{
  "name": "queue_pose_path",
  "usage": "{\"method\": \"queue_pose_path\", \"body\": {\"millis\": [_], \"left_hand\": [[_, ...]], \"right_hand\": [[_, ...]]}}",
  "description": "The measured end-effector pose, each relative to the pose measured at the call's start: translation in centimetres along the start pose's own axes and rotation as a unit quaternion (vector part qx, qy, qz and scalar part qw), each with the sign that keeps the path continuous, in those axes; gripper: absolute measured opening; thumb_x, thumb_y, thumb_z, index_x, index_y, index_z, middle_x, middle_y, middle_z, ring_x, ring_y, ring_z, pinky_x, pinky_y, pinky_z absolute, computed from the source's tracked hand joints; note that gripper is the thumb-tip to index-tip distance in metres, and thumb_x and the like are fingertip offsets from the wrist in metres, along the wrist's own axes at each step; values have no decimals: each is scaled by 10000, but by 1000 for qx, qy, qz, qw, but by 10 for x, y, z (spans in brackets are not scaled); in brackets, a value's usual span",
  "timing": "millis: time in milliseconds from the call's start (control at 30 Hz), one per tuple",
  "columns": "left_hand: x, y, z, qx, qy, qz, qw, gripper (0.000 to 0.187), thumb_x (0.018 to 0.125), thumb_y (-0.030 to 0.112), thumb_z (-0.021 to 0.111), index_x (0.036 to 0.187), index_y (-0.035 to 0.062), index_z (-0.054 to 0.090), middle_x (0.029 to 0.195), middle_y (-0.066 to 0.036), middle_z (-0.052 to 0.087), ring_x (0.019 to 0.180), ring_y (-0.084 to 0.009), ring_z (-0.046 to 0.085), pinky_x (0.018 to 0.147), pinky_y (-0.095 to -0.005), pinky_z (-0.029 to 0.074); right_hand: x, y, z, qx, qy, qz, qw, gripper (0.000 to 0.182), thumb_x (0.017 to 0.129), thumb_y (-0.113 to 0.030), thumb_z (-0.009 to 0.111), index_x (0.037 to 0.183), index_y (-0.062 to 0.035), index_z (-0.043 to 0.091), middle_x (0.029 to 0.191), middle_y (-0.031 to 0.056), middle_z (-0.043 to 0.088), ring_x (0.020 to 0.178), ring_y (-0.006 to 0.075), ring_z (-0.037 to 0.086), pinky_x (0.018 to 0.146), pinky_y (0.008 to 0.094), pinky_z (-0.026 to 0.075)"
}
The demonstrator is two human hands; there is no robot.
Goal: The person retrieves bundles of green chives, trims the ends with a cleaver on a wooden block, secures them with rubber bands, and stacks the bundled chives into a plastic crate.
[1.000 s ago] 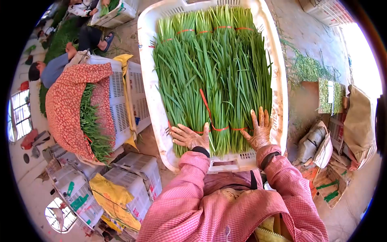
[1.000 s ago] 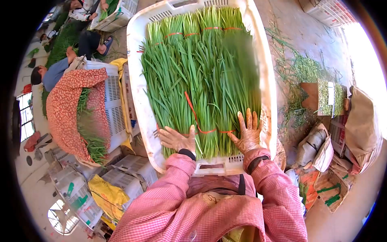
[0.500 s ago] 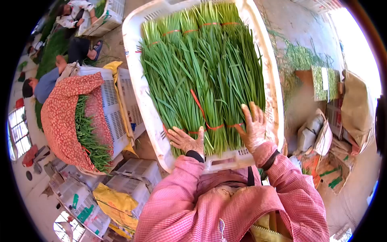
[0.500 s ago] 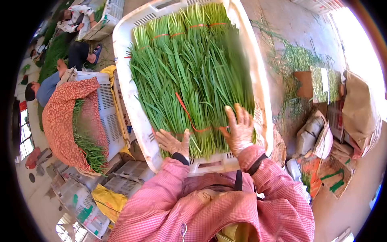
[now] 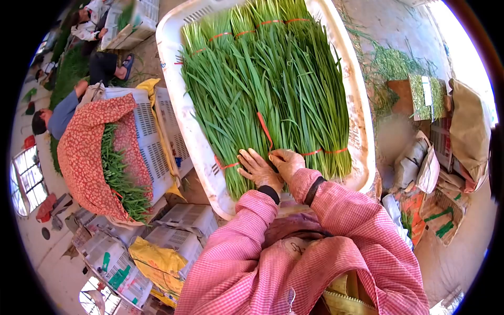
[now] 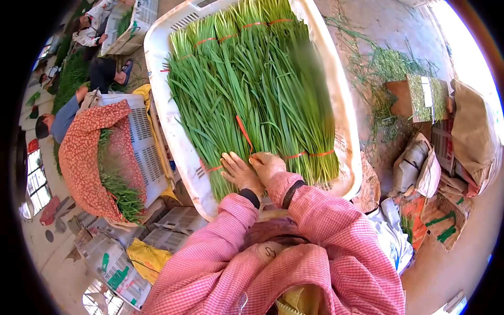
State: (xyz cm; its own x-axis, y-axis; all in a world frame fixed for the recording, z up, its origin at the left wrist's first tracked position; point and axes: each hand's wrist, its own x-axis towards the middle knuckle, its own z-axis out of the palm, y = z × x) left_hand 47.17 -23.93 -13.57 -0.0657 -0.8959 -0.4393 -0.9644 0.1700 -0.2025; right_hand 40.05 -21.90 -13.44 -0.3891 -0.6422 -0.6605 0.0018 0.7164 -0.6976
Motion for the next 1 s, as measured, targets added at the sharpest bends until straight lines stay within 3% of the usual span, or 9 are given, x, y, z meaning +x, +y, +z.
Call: {"method": "queue_pose_path", "body": {"millis": [133, 300, 400, 433, 467, 567, 633, 700, 1000], "left_hand": [[8, -2, 23, 91, 91, 10, 992, 976, 725, 446, 552, 1358, -33, -15, 1433, -208, -24, 1333, -371, -13, 1022, -553, 80], [1, -16, 12, -119, 32, 65, 990, 1104, 645, 649, 546, 1369, -7, 30, 1437, -199, 18, 1334, -363, -9, 1012, -570, 26], [-4, -25, 0, -159, 112, 89, 977, 1115, 603, 683, 579, 1369, 18, 116, 1430, -185, 90, 1330, -344, 39, 1009, -579, 13], [-4, -27, -7, -182, 132, 110, 968, 1063, 650, 679, 533, 1377, 30, 108, 1438, -167, 86, 1335, -332, 23, 1023, -556, 8], [-2, -27, -16, -206, 153, 132, 958, 1012, 697, 676, 487, 1385, 42, 100, 1445, -150, 82, 1339, -320, 8, 1037, -532, 2], [20, -13, -25, -143, 190, 200, 950, 703, 837, 555, 380, 1364, 108, 254, 1437, -140, 128, 1337, -307, 51, 1037, -525, 10], [38, -6, -15, -174, 218, 183, 943, 506, 830, 471, 471, 1216, 143, 473, 1430, -86, 175, 1334, -294, 71, 1041, -512, 16], [51, 1, -22, -255, 211, 143, 933, 325, 781, 391, 586, 1008, 158, 604, 1399, -40, 242, 1331, -270, 85, 1051, -489, 17], [72, -8, -13, -399, 201, 124, 886, 208, 772, 324, 626, 770, 116, 632, 1318, -20, 404, 1311, -250, 188, 1053, -478, 87]], "right_hand": [[-11, 10, 6, 52, 23, -106, 993, 133, 777, -172, 640, 852, -63, 619, 912, 87, 631, 860, 225, 599, 801, 325, 457], [-72, -48, -50, 229, -142, -110, 957, 46, 813, -17, 578, 804, 9, 541, 823, 133, 631, 690, 172, 624, 644, 305, 527], [-97, -57, -161, 308, 130, -157, 929, 60, 819, -104, 586, 799, -50, 603, 834, 98, 631, 708, 145, 581, 711, 275, 477], [-94, -32, -210, 139, 273, -192, 932, 96, 835, -115, 561, 902, -61, 602, 886, 99, 621, 758, 151, 564, 747, 278, 451], [-96, -25, -241, 274, 329, -99, 898, 281, 845, -125, 554, 1120, -71, 531, 1022, 99, 577, 810, 145, 545, 753, 275, 451], [-100, 68, -293, -52, 455, 17, 889, 499, 836, -75, 565, 1298, -97, 378, 1137, 79, 510, 839, 122, 523, 775, 258, 441], [-118, 108, -276, 98, 371, -94, 919, 604, 809, 1, 576, 1342, -109, 315, 1191, 72, 472, 825, 98, 507, 771, 238, 437], [-136, 93, -228, 47, 356, -29, 933, 609, 795, 38, 569, 1328, -163, 354, 1185, 70, 487, 782, 72, 487, 726, 208, 442], [-150, 82, -155, 9, 258, 129, 957, 483, 813, -1, 562, 1265, -96, 423, 1079, 55, 557, 781, 135, 547, 653, 260, 485]]}}
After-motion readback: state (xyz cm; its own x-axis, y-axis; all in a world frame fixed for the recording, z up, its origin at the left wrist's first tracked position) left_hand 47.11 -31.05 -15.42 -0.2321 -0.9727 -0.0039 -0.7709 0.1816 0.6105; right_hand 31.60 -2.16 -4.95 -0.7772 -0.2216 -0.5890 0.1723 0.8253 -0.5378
